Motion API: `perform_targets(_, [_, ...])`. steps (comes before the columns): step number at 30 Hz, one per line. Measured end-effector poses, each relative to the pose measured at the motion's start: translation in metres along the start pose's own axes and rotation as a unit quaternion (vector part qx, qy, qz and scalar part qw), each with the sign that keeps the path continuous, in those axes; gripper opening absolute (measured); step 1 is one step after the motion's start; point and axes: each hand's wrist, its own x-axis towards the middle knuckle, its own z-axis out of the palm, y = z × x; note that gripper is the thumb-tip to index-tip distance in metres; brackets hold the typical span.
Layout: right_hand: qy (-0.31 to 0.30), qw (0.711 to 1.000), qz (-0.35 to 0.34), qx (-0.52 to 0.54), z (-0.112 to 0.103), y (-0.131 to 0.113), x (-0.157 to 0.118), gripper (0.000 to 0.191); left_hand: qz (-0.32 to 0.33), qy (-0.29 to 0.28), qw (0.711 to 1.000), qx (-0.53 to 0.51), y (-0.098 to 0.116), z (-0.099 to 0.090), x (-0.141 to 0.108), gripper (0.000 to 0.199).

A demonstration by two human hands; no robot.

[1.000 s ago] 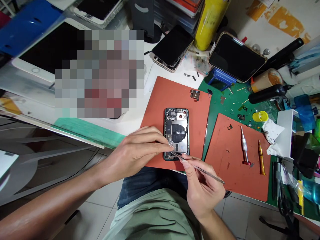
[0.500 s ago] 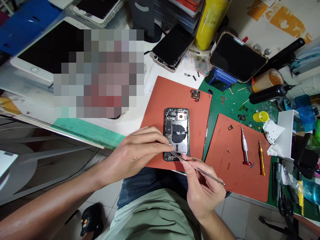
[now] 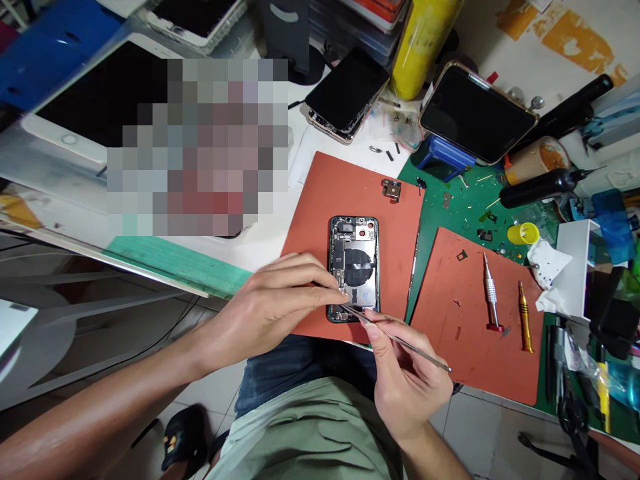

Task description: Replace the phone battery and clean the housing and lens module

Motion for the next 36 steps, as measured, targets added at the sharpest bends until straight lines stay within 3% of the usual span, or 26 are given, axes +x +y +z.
perform_targets(36, [-0.008, 1.0, -0.004, 0.008, -0.0005, -0.0014, -0.0005, 0.025, 0.009, 0.005, 1.0, 0.016, 0.0009, 0.0022, 0.0001, 0.023])
